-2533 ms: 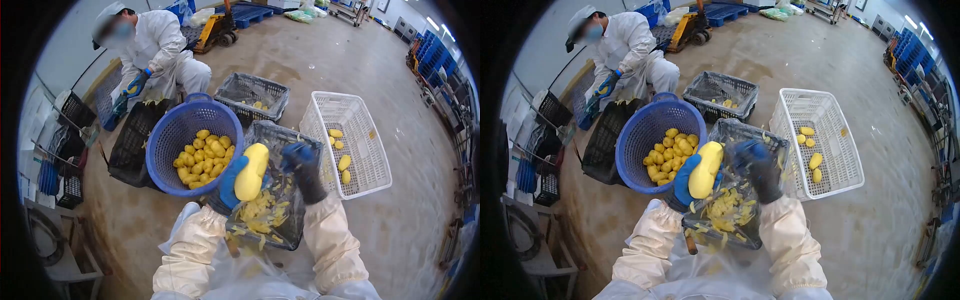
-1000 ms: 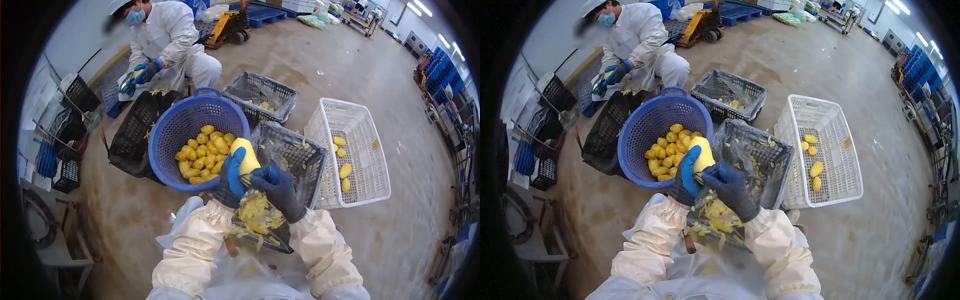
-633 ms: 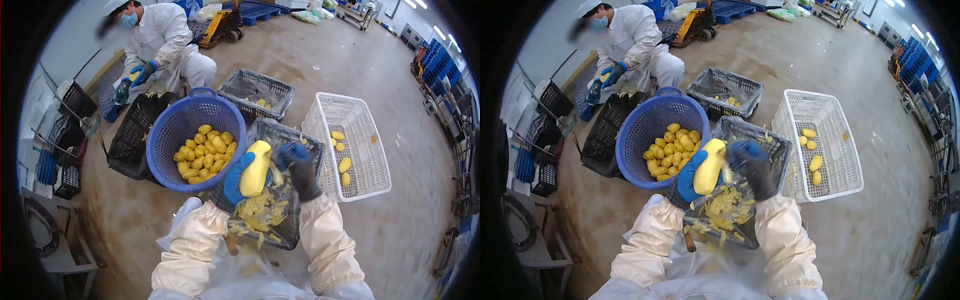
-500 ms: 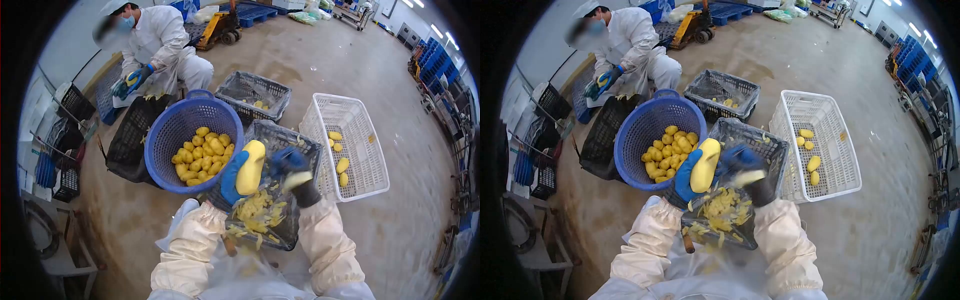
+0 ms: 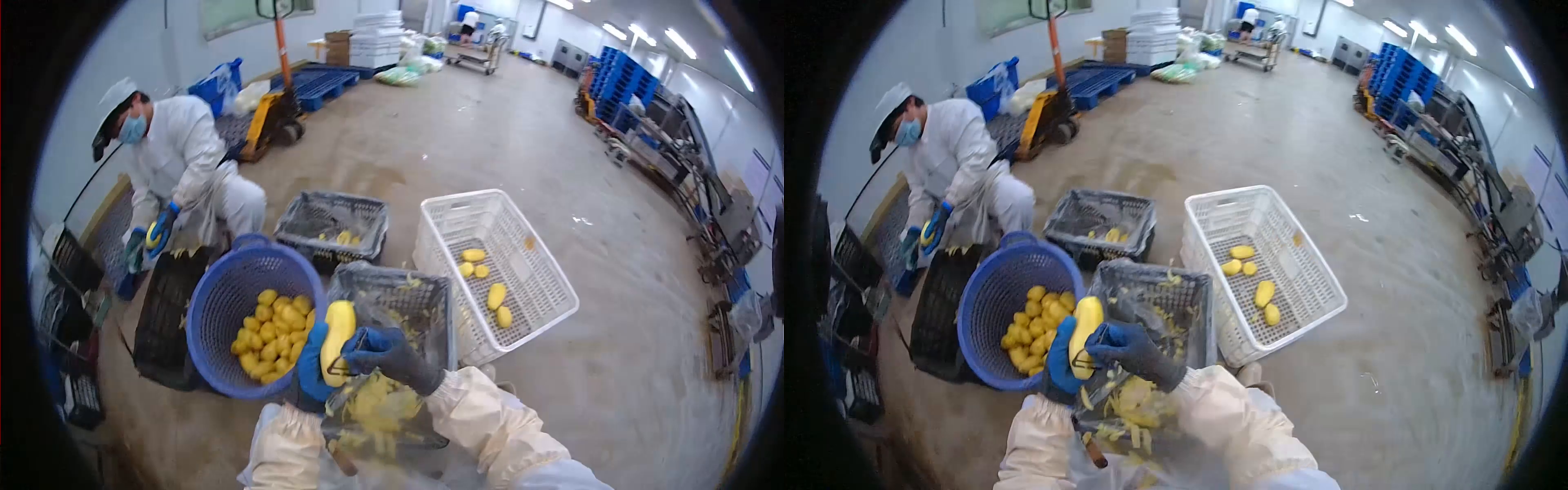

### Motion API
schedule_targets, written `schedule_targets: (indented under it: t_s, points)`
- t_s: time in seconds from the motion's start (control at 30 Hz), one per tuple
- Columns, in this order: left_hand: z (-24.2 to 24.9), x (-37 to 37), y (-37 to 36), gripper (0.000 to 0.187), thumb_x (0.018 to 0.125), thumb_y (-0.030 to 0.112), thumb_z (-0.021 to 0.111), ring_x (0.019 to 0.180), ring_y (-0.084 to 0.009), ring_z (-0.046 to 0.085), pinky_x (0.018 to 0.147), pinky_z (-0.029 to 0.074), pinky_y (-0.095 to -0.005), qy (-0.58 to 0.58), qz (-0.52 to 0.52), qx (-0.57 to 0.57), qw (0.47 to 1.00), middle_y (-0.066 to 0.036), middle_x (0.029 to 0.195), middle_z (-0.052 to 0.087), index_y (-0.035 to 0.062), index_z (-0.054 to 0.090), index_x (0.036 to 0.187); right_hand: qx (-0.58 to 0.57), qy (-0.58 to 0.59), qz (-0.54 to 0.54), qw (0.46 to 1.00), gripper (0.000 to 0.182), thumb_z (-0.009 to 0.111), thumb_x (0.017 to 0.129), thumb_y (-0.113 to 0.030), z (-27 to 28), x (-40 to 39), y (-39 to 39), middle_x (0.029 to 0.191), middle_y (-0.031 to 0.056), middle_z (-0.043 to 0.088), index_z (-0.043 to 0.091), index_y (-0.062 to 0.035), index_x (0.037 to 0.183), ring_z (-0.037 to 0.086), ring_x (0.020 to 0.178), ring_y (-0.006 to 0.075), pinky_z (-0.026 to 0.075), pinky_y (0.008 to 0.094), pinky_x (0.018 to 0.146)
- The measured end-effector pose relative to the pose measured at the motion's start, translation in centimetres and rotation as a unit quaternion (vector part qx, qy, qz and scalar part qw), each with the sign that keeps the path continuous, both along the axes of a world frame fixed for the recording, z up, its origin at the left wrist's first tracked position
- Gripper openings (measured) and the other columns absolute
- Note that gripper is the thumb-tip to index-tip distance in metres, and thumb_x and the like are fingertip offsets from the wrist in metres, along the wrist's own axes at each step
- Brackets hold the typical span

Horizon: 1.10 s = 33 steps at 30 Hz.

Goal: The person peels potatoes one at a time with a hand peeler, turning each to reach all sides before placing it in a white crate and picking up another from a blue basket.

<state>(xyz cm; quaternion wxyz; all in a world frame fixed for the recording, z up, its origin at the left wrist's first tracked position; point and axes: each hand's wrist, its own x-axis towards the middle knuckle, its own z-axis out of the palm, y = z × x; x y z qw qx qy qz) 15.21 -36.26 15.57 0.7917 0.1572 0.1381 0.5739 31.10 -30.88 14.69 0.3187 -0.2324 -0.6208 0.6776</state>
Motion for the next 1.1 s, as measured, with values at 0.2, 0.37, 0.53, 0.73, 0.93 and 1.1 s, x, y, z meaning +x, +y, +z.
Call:
schedule_targets:
  t_s: [0.2, 0.37, 0.53, 0.73, 0.93, 1.1]
  points:
    - [-1.4, 1.3, -1.3, 0.058, 0.087, 0.04, 0.058, 0.077, -0.023, 0.065, 0.065, 0.056, -0.0316, 0.236, 0.0, -0.009, 0.972, -0.015, 0.101, 0.062, 0.0014, 0.046, 0.128, -0.097, 0.095, -0.199, 0.971, 0.019, 0.064, 0.089, -0.021, 0.0, 3.0, 5.5, 0.072, 0.003, 0.06, 0.06, -0.0037, 0.083, 0.055, 0.063, 0.0099, 0.045, 0.0242, 0.06]
    - [-2.6, 0.6, -0.8, 0.057, 0.087, 0.041, 0.058, 0.077, -0.0236, 0.065, 0.064, 0.055, -0.0326, 0.183, -0.009, -0.004, 0.983, -0.015, 0.1, 0.062, 0.0018, 0.047, 0.126, -0.124, 0.056, -0.147, 0.98, 0.014, 0.06, 0.09, -0.018, -1.2, 3.2, 4.5, 0.074, 0.0028, 0.059, 0.059, -0.0039, 0.092, 0.055, 0.063, 0.0106, 0.044, 0.0217, 0.057]
    - [-4.6, -0.5, -0.4, 0.054, 0.092, 0.044, 0.05, 0.091, -0.0263, 0.063, 0.072, 0.055, -0.0371, 0.019, 0.061, -0.063, 0.996, -0.016, 0.106, 0.061, 0.0032, 0.048, 0.127, -0.125, 0.04, -0.103, 0.986, 0.017, 0.062, 0.089, -0.019, 2.1, 2.9, 2.4, 0.081, 0.0035, 0.063, 0.059, -0.0038, 0.095, 0.057, 0.068, 0.0092, 0.047, 0.022, 0.062]
    - [-7.4, -0.6, -0.6, 0.055, 0.094, 0.042, 0.048, 0.095, -0.0279, 0.063, 0.079, 0.055, -0.0409, 0.046, 0.08, -0.026, 0.995, -0.017, 0.119, 0.058, 0.0021, 0.046, 0.132, 0.073, 0.028, -0.109, 0.991, 0.012, 0.054, 0.091, -0.012, 0.1, 2.2, 2.3, 0.091, 0.0029, 0.061, 0.062, -0.0039, 0.095, 0.056, 0.081, 0.0127, 0.046, 0.0264, 0.075]
    - [-3.6, -0.6, 0.0, 0.055, 0.095, 0.042, 0.047, 0.1, -0.0264, 0.061, 0.083, 0.052, -0.0379, -0.036, -0.059, 0.056, 0.996, -0.016, 0.118, 0.058, 0.0015, 0.044, 0.132, -0.128, 0.117, -0.13, 0.976, 0.016, 0.06, 0.09, -0.017, -0.1, 2.1, 3.6, 0.071, 0.0042, 0.061, 0.06, -0.0022, 0.087, 0.058, 0.06, 0.0121, 0.047, 0.0235, 0.055]
    - [-3.7, -0.8, -0.3, 0.052, 0.095, 0.039, 0.05, 0.096, -0.0267, 0.063, 0.078, 0.055, -0.0375, 0.002, 0.026, -0.002, 1.0, -0.017, 0.113, 0.061, 0.0021, 0.046, 0.131, 0.053, -0.014, -0.089, 0.995, 0.019, 0.067, 0.087, -0.021, 0.2, -1.0, -0.7, 0.074, 0.0021, 0.06, 0.061, -0.0042, 0.08, 0.052, 0.062, 0.0062, 0.044, 0.0215, 0.058]
